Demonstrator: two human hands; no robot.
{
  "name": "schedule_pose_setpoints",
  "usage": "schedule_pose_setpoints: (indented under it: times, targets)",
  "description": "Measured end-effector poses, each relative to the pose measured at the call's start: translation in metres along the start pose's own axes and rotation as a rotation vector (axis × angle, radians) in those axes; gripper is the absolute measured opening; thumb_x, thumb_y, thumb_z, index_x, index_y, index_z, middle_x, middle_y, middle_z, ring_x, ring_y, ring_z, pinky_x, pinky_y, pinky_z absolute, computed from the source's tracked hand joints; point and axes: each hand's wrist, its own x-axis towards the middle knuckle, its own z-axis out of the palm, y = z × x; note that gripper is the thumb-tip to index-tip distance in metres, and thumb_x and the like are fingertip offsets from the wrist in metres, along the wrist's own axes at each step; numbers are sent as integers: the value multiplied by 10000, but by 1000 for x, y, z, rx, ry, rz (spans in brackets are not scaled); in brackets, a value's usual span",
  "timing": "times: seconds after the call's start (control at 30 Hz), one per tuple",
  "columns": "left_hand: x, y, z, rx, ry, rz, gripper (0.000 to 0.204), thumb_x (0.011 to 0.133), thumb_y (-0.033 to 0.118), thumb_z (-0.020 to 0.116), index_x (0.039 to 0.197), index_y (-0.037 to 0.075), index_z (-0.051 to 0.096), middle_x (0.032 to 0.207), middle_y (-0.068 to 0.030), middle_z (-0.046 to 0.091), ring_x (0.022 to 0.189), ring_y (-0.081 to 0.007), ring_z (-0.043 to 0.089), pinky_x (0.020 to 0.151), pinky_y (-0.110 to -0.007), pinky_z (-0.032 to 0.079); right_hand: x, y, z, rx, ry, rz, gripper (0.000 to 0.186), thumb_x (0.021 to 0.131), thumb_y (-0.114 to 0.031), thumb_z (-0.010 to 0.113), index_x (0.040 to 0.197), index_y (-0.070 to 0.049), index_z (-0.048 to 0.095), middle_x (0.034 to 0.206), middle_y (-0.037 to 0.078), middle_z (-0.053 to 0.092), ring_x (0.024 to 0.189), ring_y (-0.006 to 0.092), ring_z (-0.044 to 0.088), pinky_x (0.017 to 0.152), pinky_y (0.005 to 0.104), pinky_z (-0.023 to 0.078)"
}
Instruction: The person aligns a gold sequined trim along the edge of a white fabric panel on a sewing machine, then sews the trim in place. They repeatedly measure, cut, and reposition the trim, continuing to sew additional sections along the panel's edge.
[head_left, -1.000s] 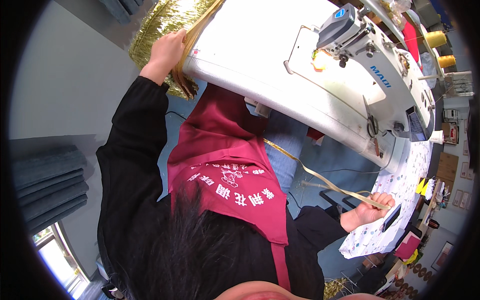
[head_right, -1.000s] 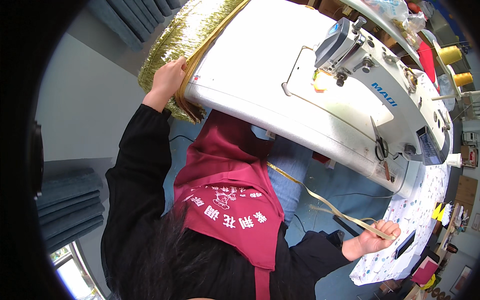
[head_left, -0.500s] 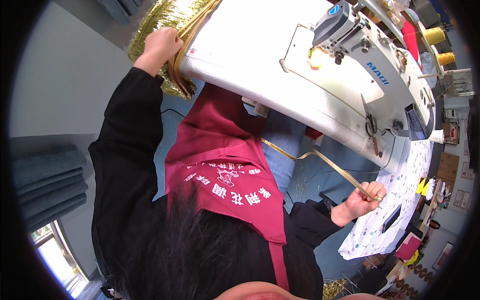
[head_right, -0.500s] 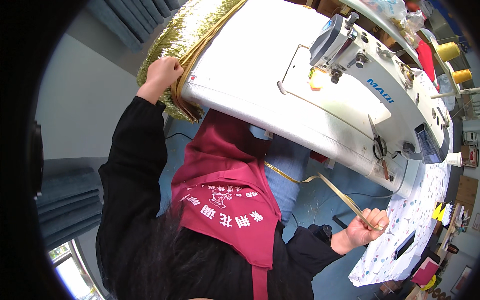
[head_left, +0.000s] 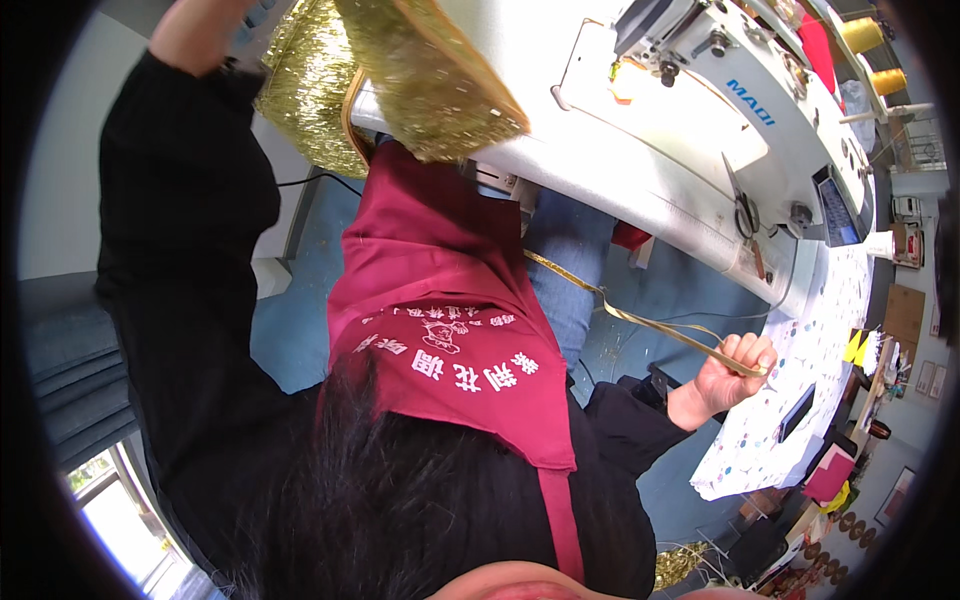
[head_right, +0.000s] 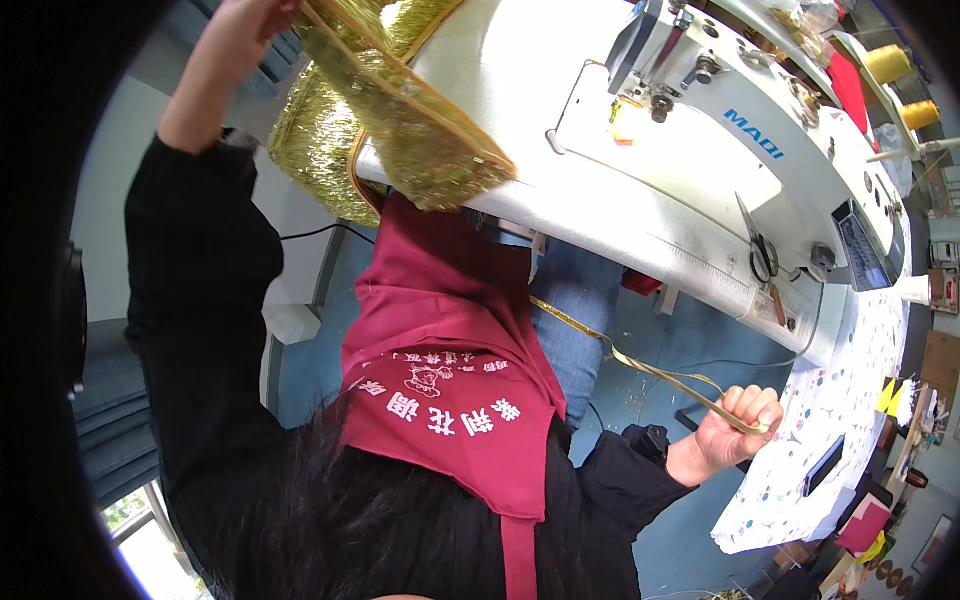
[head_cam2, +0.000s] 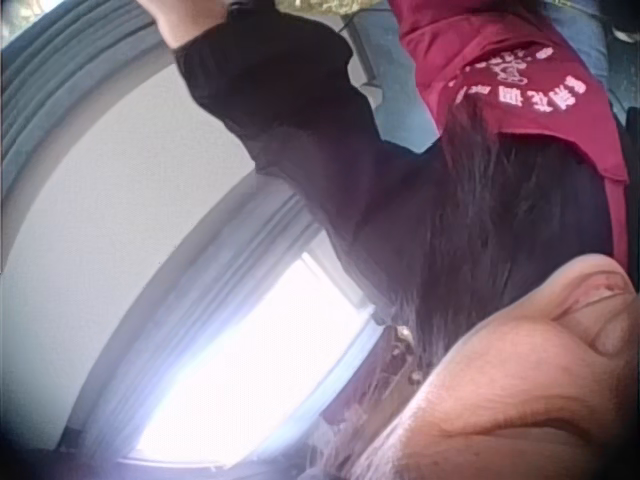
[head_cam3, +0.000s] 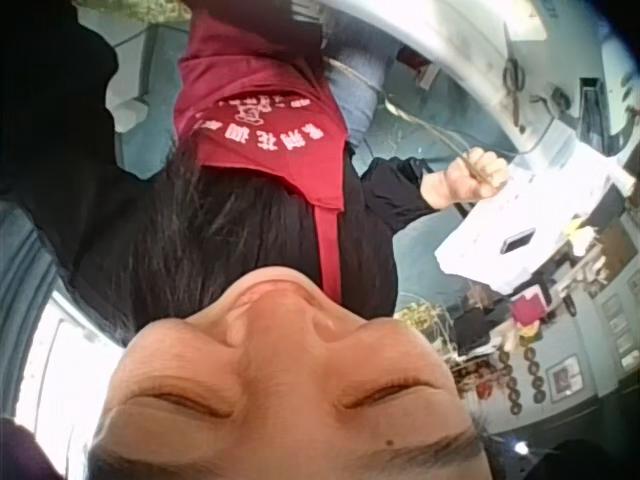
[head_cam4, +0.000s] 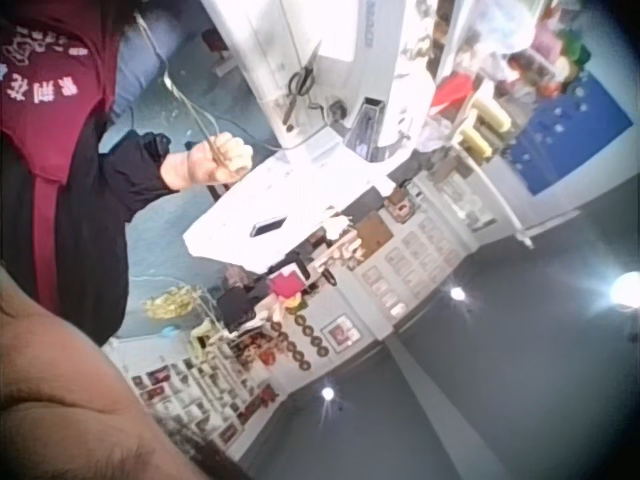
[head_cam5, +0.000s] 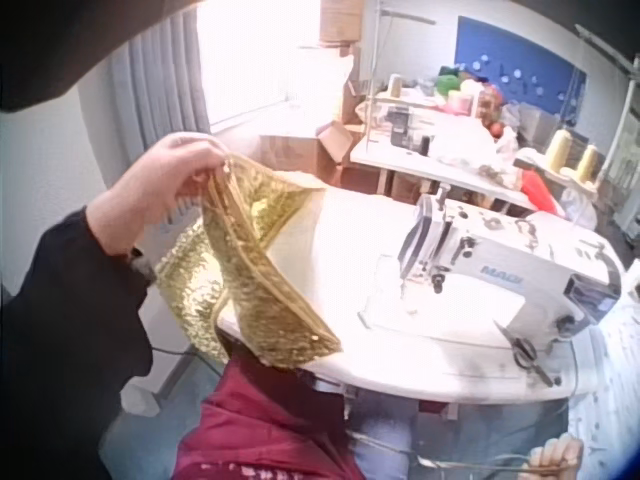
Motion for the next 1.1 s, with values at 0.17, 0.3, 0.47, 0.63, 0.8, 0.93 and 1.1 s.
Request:
schedule_pose_setpoints:
  times: [0.17,0.3,0.47,0.63,0.8,0.93,1.1]
  targets:
    - [-83,-84,132,334,-207,241,77,948,70,673,996,38,724,787,17,670,681,-62,579,673,-233,491,-9,5,9,-56,-38,43,311,907,-157,811,873,-78,511,742,-21,347,599,79,279,536,264,233]
    - [-168,-173,214,448,-216,401,111,844,38,719,950,70,708,870,-92,700,730,-242,681,654,-345,557,-18,9,27,-104,-20,123,351,884,-211,848,878,-49,537,772,-14,392,614,67,309,533,252,256]
    - [-212,-244,257,615,-450,253,153,896,175,689,982,48,684,957,-119,695,789,-320,708,716,-413,593,-19,46,73,-281,-8,289,119,839,-33,679,816,-22,563,790,10,413,645,109,383,562,242,321]
    - [-216,-295,275,636,-508,261,227,903,143,653,1108,47,673,964,-148,684,841,-340,693,736,-446,579,14,123,120,-659,-286,322,73,820,18,728,857,2,666,1040,90,652,810,107,591,667,240,488]
    - [-225,-339,293,576,-681,-18,349,922,121,580,1260,49,625,1055,-220,686,893,-443,674,804,-511,558,68,213,131,-803,-476,126,112,827,-65,740,917,-27,683,1306,196,676,1223,331,641,1046,408,488]
    - [-229,-323,281,601,-780,42,293,936,143,580,1203,55,662,1066,-236,688,901,-445,676,795,-504,559,82,270,126,-953,-679,111,133,811,-112,733,896,-31,670,1384,220,637,1319,395,568,1118,451,444]
    - [-202,-205,210,182,-1280,123,288,919,168,694,1168,28,727,1045,-185,745,957,-356,710,883,-433,561,61,272,113,-1154,-748,122,173,797,-169,732,870,-39,644,1376,232,634,1305,418,562,1112,461,451]
